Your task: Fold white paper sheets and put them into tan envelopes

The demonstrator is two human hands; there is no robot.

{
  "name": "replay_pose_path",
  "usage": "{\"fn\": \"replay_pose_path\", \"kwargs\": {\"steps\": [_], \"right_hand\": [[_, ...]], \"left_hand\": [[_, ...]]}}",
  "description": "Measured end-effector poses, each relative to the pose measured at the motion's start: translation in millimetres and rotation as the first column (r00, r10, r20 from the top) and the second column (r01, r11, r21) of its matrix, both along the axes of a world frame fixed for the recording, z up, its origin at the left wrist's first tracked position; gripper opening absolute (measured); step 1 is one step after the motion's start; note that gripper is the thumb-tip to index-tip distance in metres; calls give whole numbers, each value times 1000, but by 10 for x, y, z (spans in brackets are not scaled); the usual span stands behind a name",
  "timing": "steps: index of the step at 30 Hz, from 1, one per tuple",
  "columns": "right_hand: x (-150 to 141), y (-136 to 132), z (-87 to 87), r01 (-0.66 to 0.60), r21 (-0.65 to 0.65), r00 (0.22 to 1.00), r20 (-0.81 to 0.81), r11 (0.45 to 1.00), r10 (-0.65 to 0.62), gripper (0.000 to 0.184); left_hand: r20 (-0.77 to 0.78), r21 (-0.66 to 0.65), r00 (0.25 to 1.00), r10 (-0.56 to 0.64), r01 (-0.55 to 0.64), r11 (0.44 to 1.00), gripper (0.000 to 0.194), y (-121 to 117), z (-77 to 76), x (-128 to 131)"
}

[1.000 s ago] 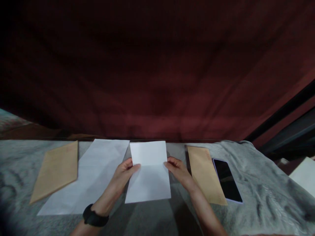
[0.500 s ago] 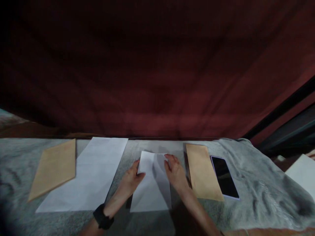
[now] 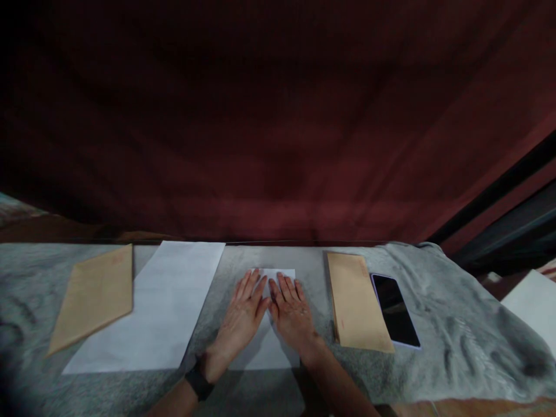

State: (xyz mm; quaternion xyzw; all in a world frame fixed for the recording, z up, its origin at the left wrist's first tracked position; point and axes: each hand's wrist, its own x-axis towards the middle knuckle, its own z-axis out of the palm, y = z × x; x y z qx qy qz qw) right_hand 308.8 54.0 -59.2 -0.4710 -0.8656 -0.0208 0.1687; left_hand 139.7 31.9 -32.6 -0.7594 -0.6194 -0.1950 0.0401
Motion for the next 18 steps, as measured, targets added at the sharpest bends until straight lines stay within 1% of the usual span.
{"fn": "replay_pose_path", "kwargs": {"steps": [2, 4, 7, 10, 13, 16, 18], "right_hand": [[21, 8, -19, -15, 9, 1000, 16, 1000, 14, 51], [40, 17, -46, -3, 19, 1000, 20, 1000, 2, 53], [62, 38, -81, 58, 28, 998, 12, 998, -58, 52], [69, 64, -85, 121, 43, 993, 3, 992, -121, 51], [60, 85, -61, 170, 32, 985, 5, 985, -170, 50], [34, 90, -29, 204, 11, 979, 2, 979, -205, 51], [5, 81, -15, 201, 9, 980, -15, 980, -201, 52]], "left_hand": [[-19, -20, 999, -39, 38, 999, 50, 13, -97, 52], [-27, -54, 999, -27, 26, 998, 53, 14, -172, 74], [-24, -62, 1000, 11, -13, 998, 59, 8, -236, 58], [-24, -49, 999, 37, -38, 998, 60, 7, -249, 34], [-30, -44, 998, 49, -50, 998, 59, 13, -239, 34], [-30, -44, 998, 57, -59, 997, 59, 18, -235, 48], [-32, -47, 998, 60, -61, 997, 59, 18, -240, 53]]}}
